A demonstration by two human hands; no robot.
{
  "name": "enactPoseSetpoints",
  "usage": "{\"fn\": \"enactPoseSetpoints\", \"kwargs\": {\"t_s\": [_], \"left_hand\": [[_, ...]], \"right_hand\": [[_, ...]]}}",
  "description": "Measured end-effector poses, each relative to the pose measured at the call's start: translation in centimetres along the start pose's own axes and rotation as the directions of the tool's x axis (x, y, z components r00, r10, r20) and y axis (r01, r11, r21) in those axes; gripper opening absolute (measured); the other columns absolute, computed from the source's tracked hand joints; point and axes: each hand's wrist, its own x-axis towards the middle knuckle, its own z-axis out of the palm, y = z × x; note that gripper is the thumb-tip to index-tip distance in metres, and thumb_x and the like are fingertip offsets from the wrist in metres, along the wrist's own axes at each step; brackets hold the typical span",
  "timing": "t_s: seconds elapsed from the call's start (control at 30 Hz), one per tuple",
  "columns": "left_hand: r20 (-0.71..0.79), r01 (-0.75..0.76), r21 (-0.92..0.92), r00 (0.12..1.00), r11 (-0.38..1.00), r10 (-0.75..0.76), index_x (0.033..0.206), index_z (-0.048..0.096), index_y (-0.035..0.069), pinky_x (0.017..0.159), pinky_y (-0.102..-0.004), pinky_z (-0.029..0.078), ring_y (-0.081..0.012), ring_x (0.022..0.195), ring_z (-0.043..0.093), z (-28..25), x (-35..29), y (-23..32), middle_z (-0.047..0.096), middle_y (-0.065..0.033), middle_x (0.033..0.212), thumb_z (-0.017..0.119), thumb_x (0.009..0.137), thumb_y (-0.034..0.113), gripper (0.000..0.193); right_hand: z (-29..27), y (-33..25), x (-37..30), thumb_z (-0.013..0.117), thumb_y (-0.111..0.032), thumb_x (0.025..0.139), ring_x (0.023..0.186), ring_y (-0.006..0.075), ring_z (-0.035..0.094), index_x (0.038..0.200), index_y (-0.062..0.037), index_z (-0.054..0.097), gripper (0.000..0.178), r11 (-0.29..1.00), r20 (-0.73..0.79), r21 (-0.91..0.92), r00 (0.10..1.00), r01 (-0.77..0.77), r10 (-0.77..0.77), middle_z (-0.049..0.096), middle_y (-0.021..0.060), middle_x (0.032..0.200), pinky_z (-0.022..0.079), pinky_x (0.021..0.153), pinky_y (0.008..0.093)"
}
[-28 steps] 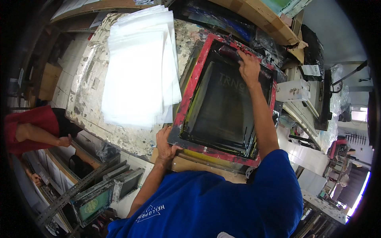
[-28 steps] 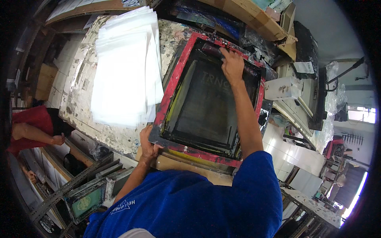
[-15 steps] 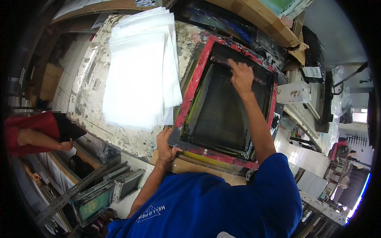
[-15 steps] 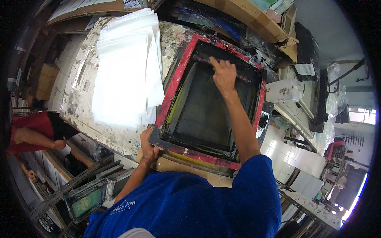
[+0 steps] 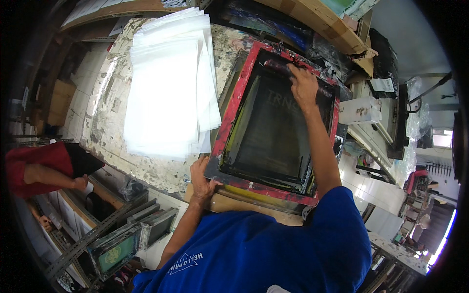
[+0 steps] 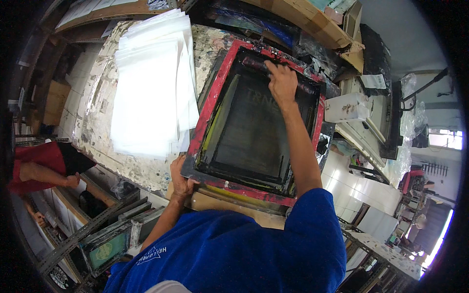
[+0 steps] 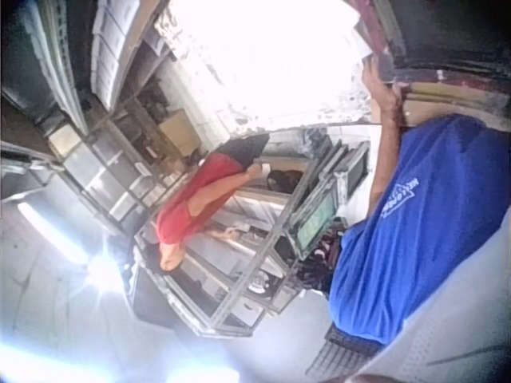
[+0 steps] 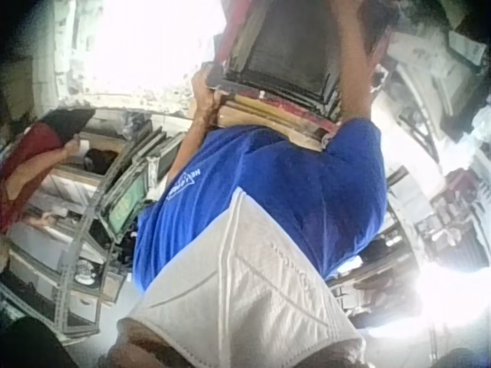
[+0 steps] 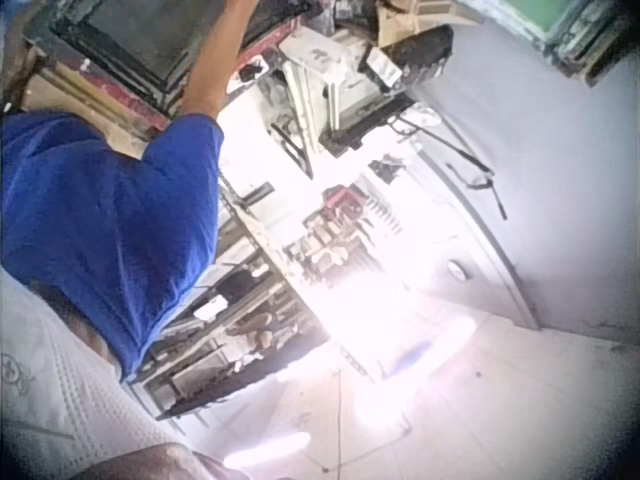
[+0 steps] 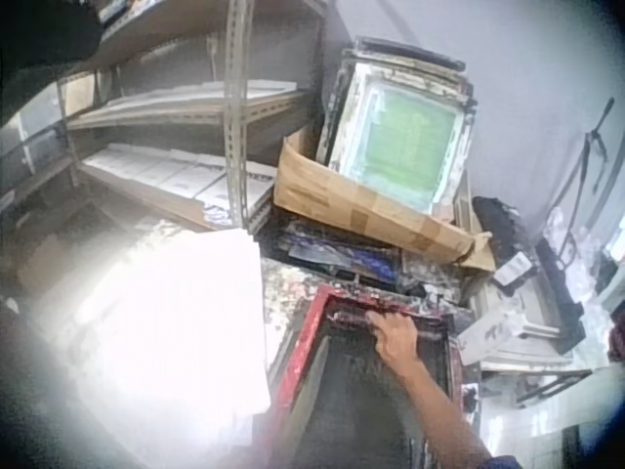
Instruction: The person performs a series of screen printing operations on paper sheets, manually positioning each sheet, applying ink with a squeegee through a framed mesh screen, and setting the printed sheets aside.
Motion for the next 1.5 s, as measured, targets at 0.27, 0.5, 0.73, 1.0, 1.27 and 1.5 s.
{"fn": "enactPoseSetpoints", "kwargs": {"t_s": [0.27,0.5,0.73,1.0,1.27,1.5], "left_hand": [[0.004,0.000,-0.011,1.000,1.000,0.000,0.137,0.053,-0.003,0.101,-0.0507,0.038,-0.0442,0.116,0.052,0.2,0.1,0.2,0.055,-0.0275,0.132,0.061,0.078,0.081,0.103],[-0.011,-0.014,0.012,1.000,1.000,0.014,0.138,0.052,-0.003,0.101,-0.0507,0.038,-0.0440,0.117,0.052,0.1,-0.1,0.0,0.055,-0.0275,0.133,0.063,0.079,0.077,0.100],[-0.002,-0.039,-0.015,0.999,0.999,0.039,0.140,0.051,-0.002,0.103,-0.0517,0.038,-0.0442,0.120,0.052,0.0,0.0,-0.1,0.054,-0.0284,0.135,0.066,0.080,0.073,0.097],[-0.048,-0.033,0.005,0.998,0.999,0.033,0.138,0.053,-0.003,0.103,-0.0514,0.038,-0.0445,0.119,0.052,0.3,-0.3,-0.1,0.055,-0.0286,0.134,0.063,0.080,0.077,0.099],[-0.010,-0.012,-0.002,1.000,1.000,0.012,0.137,0.053,-0.004,0.102,-0.0509,0.038,-0.0446,0.119,0.052,0.2,-0.1,-0.1,0.055,-0.0285,0.133,0.063,0.078,0.079,0.102],[-0.042,-0.024,0.029,0.999,0.999,0.025,0.138,0.052,-0.004,0.102,-0.0512,0.038,-0.0440,0.118,0.052,0.3,-0.5,-0.3,0.055,-0.0280,0.133,0.062,0.079,0.078,0.101]], "right_hand": [[0.3,-0.3,-1.3,0.069,-0.005,0.081,0.092,0.0284,0.063,0.128,-0.0196,0.067,0.049,0.999,-0.020,-0.043,1.000,-0.021,0.020,0.069,0.0075,0.099,0.046,0.078,0.0423],[1.3,-2.3,-4.8,0.070,-0.006,0.081,0.089,0.0292,0.062,0.127,-0.0203,0.068,0.048,0.992,-0.094,-0.103,0.992,0.078,-0.088,0.067,0.0076,0.095,0.046,0.076,0.0416],[1.5,6.1,0.3,0.071,-0.007,0.077,0.089,0.0341,0.063,0.129,-0.0205,0.066,0.053,0.999,-0.073,0.026,0.997,0.029,-0.027,0.065,0.0113,0.089,0.050,0.078,0.0476],[-1.2,4.1,-2.5,0.071,-0.006,0.078,0.090,0.0328,0.064,0.130,-0.0227,0.066,0.055,0.999,-0.023,0.014,0.999,-0.048,0.049,0.067,0.0096,0.091,0.050,0.078,0.0462],[0.0,1.0,-1.2,0.070,-0.006,0.079,0.092,0.0306,0.063,0.132,-0.0203,0.065,0.055,0.998,-0.015,-0.039,0.999,-0.041,0.041,0.067,0.0087,0.096,0.049,0.078,0.0448],[2.7,-1.5,-1.5,0.069,-0.007,0.078,0.086,0.0281,0.062,0.131,-0.0237,0.066,0.056,0.993,-0.080,-0.102,0.994,0.066,-0.074,0.065,0.0063,0.087,0.046,0.070,0.0435]]}}
